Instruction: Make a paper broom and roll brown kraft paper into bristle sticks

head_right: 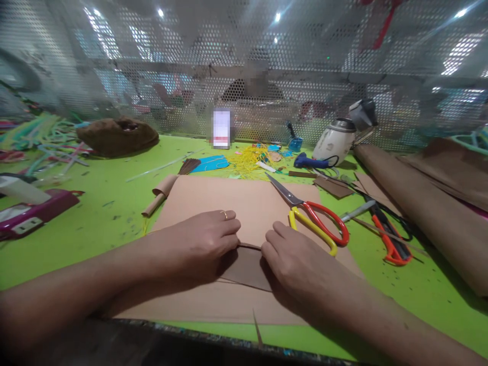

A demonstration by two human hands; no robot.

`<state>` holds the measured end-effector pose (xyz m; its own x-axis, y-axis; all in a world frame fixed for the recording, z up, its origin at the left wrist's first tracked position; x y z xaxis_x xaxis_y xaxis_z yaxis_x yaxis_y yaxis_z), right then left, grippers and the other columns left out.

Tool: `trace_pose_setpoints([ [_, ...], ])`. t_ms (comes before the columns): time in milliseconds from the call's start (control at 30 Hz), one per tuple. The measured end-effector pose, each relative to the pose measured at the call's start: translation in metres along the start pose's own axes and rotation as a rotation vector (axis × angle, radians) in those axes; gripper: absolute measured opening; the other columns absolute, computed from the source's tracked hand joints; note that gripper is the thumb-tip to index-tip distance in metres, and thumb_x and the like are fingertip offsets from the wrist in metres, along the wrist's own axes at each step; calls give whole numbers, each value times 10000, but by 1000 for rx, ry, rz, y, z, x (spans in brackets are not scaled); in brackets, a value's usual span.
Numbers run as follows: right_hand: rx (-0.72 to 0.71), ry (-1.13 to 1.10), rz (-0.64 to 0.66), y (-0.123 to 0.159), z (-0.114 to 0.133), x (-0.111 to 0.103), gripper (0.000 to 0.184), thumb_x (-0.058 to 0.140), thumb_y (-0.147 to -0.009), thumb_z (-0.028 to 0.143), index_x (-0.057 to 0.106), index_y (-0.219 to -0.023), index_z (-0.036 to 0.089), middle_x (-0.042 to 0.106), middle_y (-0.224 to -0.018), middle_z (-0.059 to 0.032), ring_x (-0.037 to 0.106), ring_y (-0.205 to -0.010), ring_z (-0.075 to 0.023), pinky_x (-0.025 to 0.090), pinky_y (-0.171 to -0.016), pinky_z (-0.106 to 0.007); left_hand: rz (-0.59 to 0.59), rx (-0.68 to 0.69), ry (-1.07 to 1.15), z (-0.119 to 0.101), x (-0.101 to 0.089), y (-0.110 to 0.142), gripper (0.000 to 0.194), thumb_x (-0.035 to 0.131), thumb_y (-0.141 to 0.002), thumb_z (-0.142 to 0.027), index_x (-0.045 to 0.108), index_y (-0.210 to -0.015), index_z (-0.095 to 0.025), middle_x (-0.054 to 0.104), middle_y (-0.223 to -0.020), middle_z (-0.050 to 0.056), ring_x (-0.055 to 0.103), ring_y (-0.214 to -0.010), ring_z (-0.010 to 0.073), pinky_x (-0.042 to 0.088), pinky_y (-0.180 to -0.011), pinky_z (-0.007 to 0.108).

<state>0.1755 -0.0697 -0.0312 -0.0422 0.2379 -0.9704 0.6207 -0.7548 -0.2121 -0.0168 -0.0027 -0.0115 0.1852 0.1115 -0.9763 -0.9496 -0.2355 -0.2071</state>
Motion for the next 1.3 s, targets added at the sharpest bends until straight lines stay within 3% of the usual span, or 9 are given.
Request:
trace_pose_setpoints([
  [100, -47, 102, 8, 0, 4, -1, 149, 477, -807, 100, 541, -686, 161, 505, -683, -78, 413, -689, -218, 308, -626, -380, 8, -14, 7, 0, -2, -1, 128, 513, -799, -163, 596, -703, -152, 538, -703, 69, 473, -725, 205, 399, -751, 364],
  [267, -32, 126, -9, -2, 7, -2, 112, 503, -767, 94, 551, -697, 167, 506, -700, -82, 413, -707, -237, 304, -618, -392, 11, -121, 238, 7, -8, -4, 174, 473, -805, -171, 595, -682, -153, 555, -707, 59, 471, -686, 171, 379, -647, 291],
  [433, -40, 111, -93, -7, 11, -9, 173, 477, -797, 115, 533, -649, 184, 472, -659, -70, 366, -658, -219, 276, -587, -392, 81, -426, 619, 12, -10, -9, 455, 268, -937, -345, 576, -677, -136, 514, -602, 16, 396, -540, 116, 302, -522, 253],
  [633, -63, 92, -222, -9, 12, -13, 192, 496, -761, 98, 528, -590, 179, 454, -618, -63, 332, -622, -199, 264, -558, -380, 197, -540, 856, 3, -17, -7, 463, 345, -895, -463, 485, -590, -145, 375, -575, -28, 319, -548, 97, 255, -486, 226],
  [900, -84, 48, -315, -8, 11, -12, 241, 500, -786, 86, 529, -559, 160, 455, -591, -55, 326, -607, -182, 275, -547, -372, 232, -612, 981, 4, -10, -6, 390, 421, -850, -467, 587, -710, -143, 432, -639, -31, 347, -593, 104, 273, -508, 210],
  [1033, -21, -111, -298, -6, 9, -13, 201, 482, -807, 80, 540, -635, 165, 489, -652, -50, 385, -640, -185, 329, -588, -369, 247, -613, 953, 8, -8, -6, 364, 438, -846, -438, 631, -766, -140, 466, -631, -26, 380, -590, 110, 281, -511, 214],
  [1133, 177, -388, -336, -6, 5, -19, 126, 491, -820, 84, 580, -866, 160, 564, -840, -74, 495, -781, -197, 411, -687, -356, 213, -590, 914, 6, -8, -5, 346, 442, -856, -403, 663, -806, -141, 518, -644, -16, 420, -603, 114, 302, -528, 216],
  [1200, 281, -544, -311, -6, 3, -24, 197, 519, -813, 102, 570, -991, 168, 587, -966, -89, 530, -873, -199, 437, -741, -340, 154, -583, 873, 0, -10, -3, 372, 406, -881, -398, 668, -804, -145, 544, -650, -12, 425, -590, 108, 298, -520, 217],
  [1300, 325, -658, -210, -8, 5, -29, 143, 552, -822, 171, 612, -951, 183, 626, -947, -75, 557, -858, -192, 442, -711, -307, 93, -566, 781, -10, -15, -2, 418, 356, -913, -393, 655, -751, -150, 555, -620, -12, 411, -547, 98, 267, -490, 227],
])
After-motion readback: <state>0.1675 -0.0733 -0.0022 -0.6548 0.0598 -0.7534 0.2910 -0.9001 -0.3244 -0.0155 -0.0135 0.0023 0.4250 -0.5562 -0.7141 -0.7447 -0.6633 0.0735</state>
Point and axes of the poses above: each hand's wrist, its own y-axis away from the middle knuckle, its own x-axis out of the palm, z = x × y, the point moved 1 cm from there along -y, towards the middle knuckle
